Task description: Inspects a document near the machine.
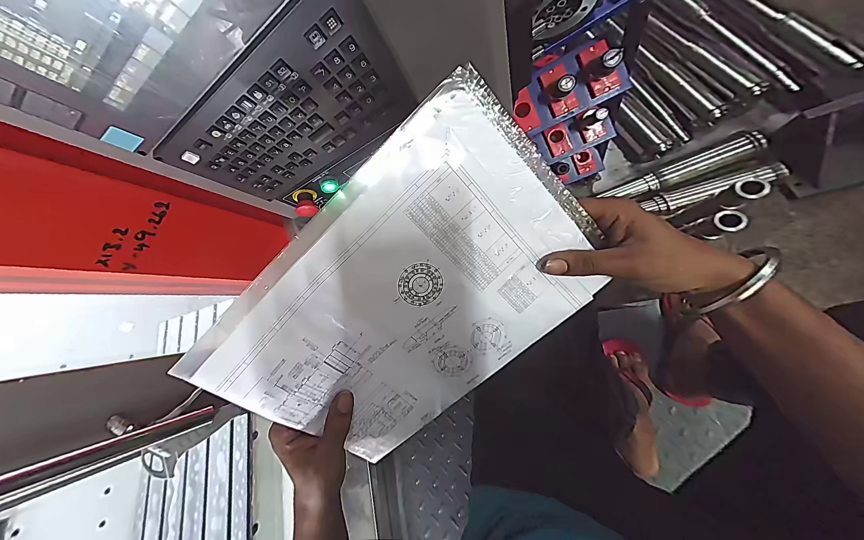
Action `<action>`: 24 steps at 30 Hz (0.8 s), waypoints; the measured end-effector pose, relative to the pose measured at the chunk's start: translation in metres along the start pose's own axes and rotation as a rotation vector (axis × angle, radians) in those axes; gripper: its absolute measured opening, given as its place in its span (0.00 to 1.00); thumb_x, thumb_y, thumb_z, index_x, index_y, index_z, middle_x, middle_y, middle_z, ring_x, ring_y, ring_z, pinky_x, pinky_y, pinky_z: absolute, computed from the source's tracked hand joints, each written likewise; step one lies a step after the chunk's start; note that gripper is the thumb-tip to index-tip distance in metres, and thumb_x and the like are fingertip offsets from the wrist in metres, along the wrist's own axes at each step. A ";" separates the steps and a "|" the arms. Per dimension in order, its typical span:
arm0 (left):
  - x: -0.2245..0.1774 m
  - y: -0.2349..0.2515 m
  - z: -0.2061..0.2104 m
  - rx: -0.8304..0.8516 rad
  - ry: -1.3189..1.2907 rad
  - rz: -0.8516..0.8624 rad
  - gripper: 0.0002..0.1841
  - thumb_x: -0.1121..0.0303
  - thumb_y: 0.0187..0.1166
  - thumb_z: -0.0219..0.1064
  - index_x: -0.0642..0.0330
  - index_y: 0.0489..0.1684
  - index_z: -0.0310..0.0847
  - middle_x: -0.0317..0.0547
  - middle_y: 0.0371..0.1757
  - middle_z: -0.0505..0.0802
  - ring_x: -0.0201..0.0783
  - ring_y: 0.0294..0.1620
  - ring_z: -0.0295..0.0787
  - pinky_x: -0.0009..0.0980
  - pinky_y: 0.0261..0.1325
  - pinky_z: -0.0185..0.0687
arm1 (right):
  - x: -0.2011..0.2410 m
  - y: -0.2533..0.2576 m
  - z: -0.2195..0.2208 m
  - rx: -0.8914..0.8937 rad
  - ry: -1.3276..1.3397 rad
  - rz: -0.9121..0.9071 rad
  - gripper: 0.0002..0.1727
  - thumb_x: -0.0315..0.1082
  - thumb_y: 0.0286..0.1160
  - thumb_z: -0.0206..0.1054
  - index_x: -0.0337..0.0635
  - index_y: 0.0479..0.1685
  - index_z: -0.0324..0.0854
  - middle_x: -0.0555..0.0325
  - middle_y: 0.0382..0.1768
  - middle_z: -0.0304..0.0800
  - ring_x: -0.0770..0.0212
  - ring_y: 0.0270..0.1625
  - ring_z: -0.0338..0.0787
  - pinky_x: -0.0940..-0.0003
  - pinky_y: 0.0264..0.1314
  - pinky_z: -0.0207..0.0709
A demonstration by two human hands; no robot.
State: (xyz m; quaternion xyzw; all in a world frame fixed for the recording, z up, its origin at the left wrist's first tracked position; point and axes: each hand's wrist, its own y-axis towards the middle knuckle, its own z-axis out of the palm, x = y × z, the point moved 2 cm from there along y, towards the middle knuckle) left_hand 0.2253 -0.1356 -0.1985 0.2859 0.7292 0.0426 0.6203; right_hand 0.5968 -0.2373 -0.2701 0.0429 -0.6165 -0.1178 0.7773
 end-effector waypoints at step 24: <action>0.000 -0.002 0.000 -0.008 0.011 -0.009 0.16 0.63 0.70 0.80 0.35 0.54 0.89 0.22 0.48 0.98 0.20 0.47 0.95 0.20 0.54 0.92 | 0.002 -0.002 -0.001 -0.006 -0.011 0.006 0.17 0.31 0.69 0.78 0.48 0.57 0.87 0.66 0.42 0.98 0.72 0.43 0.96 0.79 0.48 0.91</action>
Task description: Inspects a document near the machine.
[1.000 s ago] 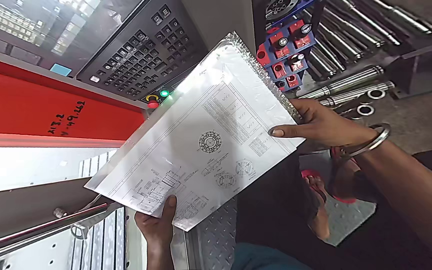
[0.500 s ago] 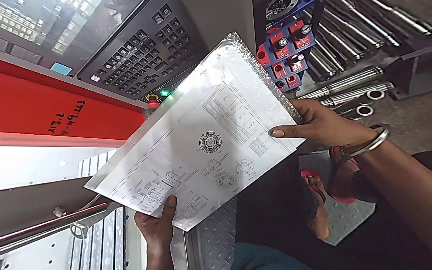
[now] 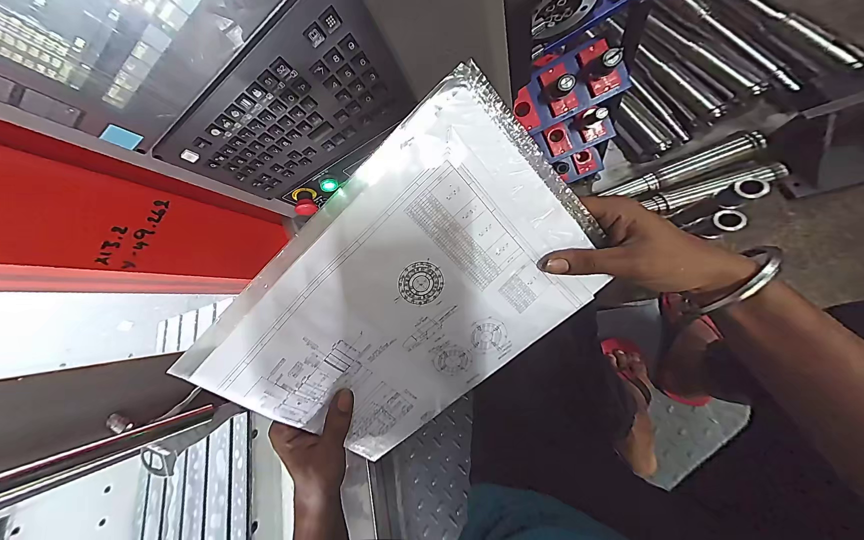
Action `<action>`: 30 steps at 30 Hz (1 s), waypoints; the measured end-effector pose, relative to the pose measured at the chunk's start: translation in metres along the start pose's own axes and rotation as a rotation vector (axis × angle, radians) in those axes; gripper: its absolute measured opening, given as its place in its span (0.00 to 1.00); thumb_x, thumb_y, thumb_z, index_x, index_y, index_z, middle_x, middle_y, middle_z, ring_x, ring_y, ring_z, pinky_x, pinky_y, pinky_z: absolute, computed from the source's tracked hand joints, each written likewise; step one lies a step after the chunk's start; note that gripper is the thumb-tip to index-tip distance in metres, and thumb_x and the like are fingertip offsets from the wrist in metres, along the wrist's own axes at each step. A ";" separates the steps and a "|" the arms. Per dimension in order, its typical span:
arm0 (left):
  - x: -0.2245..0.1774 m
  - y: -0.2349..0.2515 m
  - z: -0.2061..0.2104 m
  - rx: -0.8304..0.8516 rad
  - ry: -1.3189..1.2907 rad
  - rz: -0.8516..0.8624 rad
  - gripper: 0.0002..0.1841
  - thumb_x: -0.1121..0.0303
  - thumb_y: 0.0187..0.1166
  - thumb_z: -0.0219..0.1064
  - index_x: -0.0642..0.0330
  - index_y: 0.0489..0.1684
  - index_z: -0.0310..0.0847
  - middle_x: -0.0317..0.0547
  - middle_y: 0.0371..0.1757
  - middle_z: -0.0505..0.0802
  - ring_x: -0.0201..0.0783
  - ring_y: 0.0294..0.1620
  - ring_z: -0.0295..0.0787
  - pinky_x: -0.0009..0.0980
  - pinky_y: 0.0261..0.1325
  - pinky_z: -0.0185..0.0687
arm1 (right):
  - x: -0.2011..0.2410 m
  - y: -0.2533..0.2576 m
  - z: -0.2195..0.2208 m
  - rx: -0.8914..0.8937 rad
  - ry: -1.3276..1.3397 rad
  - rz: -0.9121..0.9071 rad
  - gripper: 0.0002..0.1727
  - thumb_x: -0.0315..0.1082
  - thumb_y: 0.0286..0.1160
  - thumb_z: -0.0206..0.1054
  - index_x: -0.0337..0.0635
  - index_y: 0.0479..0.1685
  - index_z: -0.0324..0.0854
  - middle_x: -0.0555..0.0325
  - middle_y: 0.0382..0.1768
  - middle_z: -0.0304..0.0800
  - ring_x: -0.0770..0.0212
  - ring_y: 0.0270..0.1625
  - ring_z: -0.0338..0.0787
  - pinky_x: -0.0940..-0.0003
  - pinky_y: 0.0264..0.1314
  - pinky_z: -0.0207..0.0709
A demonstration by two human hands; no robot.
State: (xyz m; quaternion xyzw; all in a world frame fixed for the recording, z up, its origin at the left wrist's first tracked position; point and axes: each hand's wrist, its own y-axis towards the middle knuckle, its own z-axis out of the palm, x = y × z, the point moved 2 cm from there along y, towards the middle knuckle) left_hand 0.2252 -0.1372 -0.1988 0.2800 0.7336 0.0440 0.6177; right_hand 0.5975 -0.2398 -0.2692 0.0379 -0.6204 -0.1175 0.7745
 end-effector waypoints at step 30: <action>0.001 0.001 -0.002 -0.010 0.017 0.002 0.16 0.63 0.68 0.81 0.34 0.53 0.90 0.20 0.47 0.98 0.20 0.47 0.95 0.19 0.53 0.91 | -0.004 0.002 0.000 0.019 -0.002 -0.010 0.17 0.34 0.69 0.79 0.49 0.58 0.87 0.66 0.43 0.98 0.72 0.43 0.96 0.78 0.48 0.91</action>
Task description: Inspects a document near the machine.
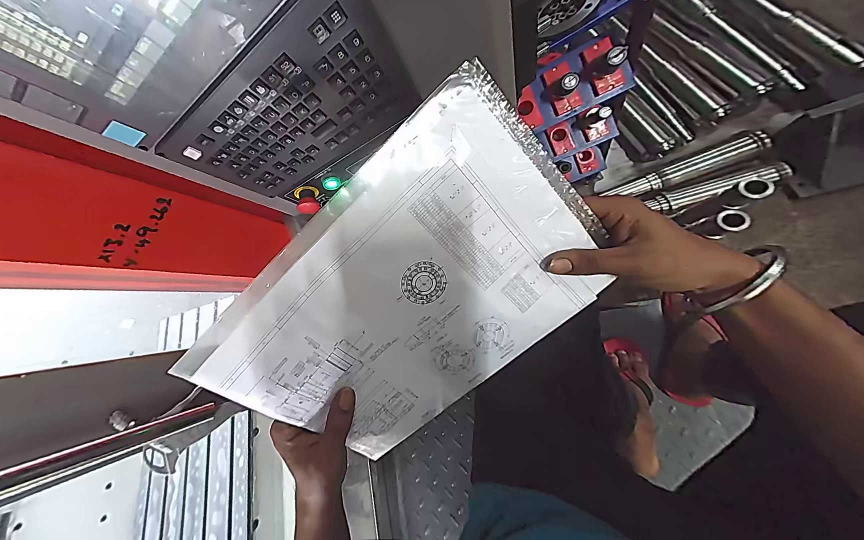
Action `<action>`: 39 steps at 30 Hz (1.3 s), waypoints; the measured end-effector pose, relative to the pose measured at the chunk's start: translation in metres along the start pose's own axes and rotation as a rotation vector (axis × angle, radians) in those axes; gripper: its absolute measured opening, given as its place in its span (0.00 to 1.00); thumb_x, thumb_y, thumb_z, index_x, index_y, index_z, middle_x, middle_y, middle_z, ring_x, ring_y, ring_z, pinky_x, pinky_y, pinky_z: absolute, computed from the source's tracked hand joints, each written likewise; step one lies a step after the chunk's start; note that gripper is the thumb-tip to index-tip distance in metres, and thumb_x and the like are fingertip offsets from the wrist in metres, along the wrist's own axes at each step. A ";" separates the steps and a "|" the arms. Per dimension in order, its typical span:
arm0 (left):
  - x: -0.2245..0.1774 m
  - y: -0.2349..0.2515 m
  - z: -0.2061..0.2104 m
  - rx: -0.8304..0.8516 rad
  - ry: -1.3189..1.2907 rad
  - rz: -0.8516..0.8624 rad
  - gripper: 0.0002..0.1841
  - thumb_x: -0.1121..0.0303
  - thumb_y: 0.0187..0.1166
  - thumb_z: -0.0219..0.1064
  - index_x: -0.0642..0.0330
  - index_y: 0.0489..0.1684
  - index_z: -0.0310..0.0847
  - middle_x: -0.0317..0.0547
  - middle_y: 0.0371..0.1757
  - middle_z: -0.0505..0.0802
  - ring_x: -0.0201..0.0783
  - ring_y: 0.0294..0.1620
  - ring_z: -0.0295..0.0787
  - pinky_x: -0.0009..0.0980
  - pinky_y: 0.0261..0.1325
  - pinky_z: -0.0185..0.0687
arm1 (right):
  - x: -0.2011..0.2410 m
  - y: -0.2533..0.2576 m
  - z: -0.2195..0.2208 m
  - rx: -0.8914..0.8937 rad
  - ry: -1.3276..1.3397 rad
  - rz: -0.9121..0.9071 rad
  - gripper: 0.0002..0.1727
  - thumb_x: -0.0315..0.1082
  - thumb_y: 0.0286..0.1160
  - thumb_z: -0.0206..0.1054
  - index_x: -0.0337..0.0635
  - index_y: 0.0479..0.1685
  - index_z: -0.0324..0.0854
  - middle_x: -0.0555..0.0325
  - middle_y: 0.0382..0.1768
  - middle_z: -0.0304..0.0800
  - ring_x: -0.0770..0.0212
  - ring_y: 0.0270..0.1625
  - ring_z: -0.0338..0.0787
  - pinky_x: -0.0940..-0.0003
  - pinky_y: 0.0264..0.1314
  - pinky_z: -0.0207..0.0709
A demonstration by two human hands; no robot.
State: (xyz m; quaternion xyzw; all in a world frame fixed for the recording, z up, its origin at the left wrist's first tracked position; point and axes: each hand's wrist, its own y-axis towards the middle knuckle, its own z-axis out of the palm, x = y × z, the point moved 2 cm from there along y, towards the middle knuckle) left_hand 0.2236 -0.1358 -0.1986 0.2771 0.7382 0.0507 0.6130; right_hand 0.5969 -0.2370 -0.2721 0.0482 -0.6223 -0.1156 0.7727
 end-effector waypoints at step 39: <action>0.001 -0.001 0.000 0.037 -0.019 -0.005 0.14 0.64 0.71 0.79 0.37 0.54 0.89 0.23 0.46 0.98 0.21 0.45 0.95 0.20 0.51 0.92 | 0.004 -0.002 0.001 0.002 -0.007 0.008 0.16 0.32 0.69 0.78 0.47 0.57 0.87 0.65 0.42 0.98 0.72 0.43 0.96 0.79 0.48 0.91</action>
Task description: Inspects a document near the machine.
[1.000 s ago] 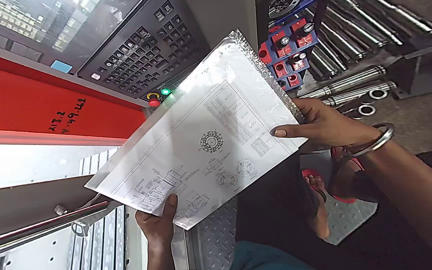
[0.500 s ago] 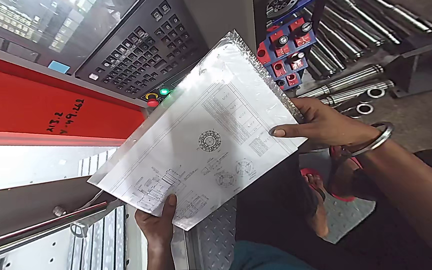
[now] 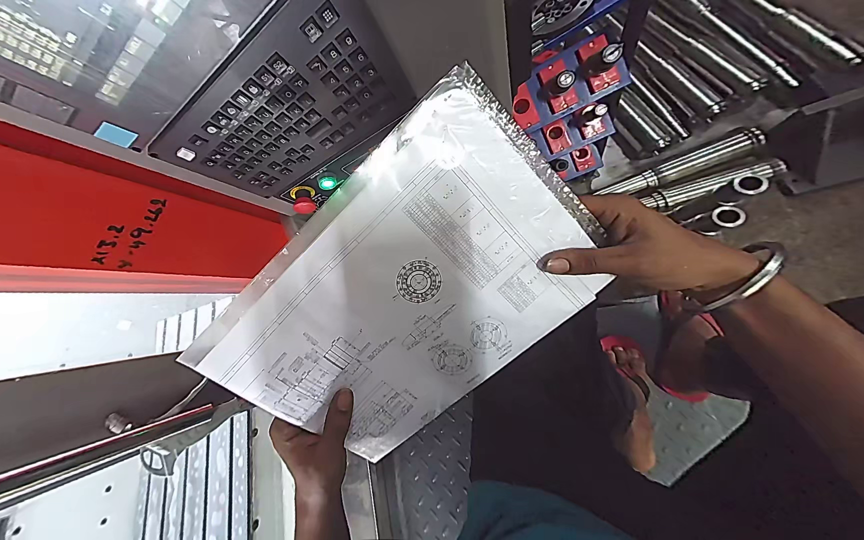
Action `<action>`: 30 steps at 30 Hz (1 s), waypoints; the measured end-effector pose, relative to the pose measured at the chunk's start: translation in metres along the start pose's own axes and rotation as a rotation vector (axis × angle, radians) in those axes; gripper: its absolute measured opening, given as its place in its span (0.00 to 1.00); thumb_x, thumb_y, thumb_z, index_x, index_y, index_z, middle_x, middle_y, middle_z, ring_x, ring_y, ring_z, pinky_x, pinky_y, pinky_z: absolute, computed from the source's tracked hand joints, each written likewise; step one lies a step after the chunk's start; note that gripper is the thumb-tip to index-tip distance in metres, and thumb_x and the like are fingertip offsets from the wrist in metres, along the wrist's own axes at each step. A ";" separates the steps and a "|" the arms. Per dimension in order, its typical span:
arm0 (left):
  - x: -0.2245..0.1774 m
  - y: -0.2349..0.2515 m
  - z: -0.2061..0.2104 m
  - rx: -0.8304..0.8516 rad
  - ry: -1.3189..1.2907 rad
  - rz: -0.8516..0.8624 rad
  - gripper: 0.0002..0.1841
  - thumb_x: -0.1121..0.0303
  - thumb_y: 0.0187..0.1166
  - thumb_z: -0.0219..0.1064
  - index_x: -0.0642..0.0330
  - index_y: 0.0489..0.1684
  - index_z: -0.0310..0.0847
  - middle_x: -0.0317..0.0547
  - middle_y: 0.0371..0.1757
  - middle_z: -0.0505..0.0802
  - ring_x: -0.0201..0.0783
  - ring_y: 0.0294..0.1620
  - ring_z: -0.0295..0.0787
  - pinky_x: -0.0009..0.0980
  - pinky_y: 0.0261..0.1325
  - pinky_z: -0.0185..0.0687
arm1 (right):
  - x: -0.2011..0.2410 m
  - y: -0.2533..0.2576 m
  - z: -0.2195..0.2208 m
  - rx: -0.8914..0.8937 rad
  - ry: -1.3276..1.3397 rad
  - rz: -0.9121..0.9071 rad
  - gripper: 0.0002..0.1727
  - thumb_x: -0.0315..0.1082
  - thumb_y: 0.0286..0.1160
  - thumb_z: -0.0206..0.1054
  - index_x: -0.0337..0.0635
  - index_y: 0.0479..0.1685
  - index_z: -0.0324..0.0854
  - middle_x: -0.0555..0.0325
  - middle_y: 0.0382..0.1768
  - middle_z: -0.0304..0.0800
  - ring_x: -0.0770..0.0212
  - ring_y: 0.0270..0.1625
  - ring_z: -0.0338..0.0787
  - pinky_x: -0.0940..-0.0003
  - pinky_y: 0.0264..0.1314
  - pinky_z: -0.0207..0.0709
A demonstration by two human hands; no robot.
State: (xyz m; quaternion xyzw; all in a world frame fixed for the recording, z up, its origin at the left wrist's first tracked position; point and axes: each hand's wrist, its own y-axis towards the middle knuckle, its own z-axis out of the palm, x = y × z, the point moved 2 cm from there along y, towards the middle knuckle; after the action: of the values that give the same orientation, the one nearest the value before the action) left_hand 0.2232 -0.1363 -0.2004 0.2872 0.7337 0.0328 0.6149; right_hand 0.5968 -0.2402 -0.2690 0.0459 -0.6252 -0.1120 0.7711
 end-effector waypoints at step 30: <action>0.003 0.002 0.000 -0.007 -0.025 -0.004 0.16 0.64 0.71 0.80 0.37 0.55 0.89 0.24 0.47 0.98 0.22 0.46 0.96 0.21 0.52 0.92 | 0.003 0.001 0.000 0.015 0.018 -0.009 0.16 0.29 0.70 0.77 0.46 0.57 0.87 0.65 0.42 0.97 0.72 0.42 0.95 0.79 0.47 0.91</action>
State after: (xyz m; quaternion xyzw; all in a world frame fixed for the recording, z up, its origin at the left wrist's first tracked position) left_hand 0.2237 -0.1330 -0.2025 0.2841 0.7265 0.0308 0.6249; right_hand 0.5979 -0.2400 -0.2661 0.0555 -0.6189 -0.1105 0.7756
